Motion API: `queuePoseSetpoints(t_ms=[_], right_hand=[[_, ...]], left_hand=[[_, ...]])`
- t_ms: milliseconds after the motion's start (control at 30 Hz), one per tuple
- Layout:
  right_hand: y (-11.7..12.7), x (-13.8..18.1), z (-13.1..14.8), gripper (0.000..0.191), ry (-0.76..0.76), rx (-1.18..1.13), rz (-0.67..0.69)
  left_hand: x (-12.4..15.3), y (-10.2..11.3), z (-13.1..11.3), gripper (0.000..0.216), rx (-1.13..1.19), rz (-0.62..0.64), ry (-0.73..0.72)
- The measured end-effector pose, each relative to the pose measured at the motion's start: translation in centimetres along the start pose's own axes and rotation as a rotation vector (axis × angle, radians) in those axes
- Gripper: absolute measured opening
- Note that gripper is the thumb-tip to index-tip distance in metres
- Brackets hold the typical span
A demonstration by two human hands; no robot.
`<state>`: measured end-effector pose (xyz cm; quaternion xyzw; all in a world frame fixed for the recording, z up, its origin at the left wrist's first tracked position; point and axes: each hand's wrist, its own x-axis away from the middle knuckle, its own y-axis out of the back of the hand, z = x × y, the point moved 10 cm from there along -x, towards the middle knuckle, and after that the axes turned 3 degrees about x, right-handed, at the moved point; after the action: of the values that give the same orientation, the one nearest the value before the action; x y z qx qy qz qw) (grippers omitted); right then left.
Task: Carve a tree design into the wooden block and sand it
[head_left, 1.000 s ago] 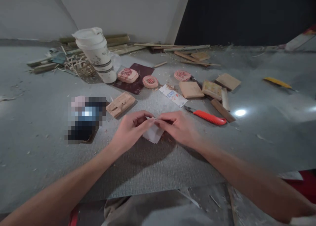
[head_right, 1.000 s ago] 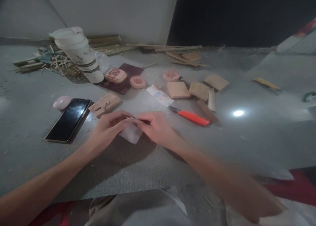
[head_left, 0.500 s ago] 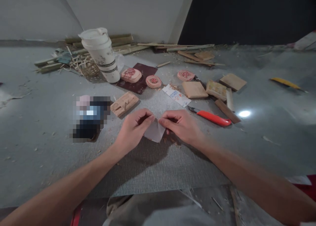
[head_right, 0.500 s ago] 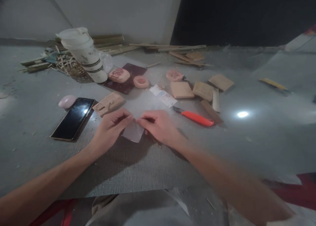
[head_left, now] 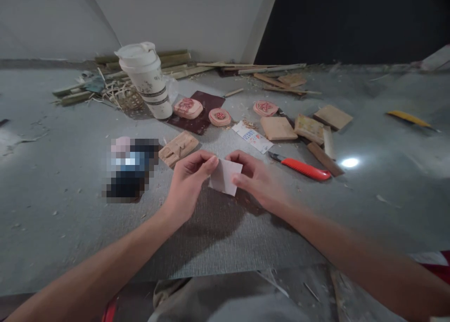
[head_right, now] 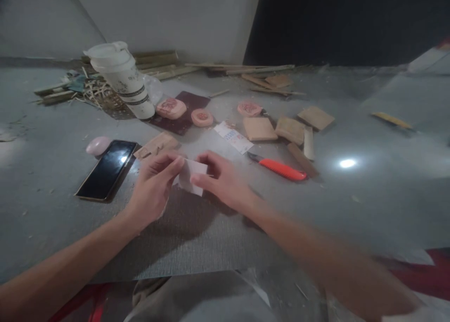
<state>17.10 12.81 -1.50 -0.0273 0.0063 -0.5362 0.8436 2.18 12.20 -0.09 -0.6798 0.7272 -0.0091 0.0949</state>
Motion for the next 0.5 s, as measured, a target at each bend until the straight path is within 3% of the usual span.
queuePoseSetpoints(t_ms=[133,267,367,433,500], right_hand=[[-2.0,0.4,-0.5,0.046,-0.032,-0.197,0.103],[-2.6,0.3,-0.5,0.053,-0.070,-0.336,0.158],[-1.9,-0.3,-0.4,0.053,-0.064,-0.367,0.139],[-1.1,-0.7,-0.2,0.051,-0.039,-0.342,0.110],[-0.2,-1.0,0.1,0.051,0.000,-0.282,0.076]], left_hand=[[0.1,-0.8,-0.3,0.031,-0.037,0.010,-0.033],[-0.4,-0.7,-1.0,0.034,-0.245,0.069,-0.061],[-2.0,1.6,-2.1,0.020,-0.519,0.059,-0.124],[-3.5,3.8,-2.6,0.034,-0.718,0.015,-0.154],[-4.7,5.4,-2.4,0.029,-0.883,0.022,-0.152]])
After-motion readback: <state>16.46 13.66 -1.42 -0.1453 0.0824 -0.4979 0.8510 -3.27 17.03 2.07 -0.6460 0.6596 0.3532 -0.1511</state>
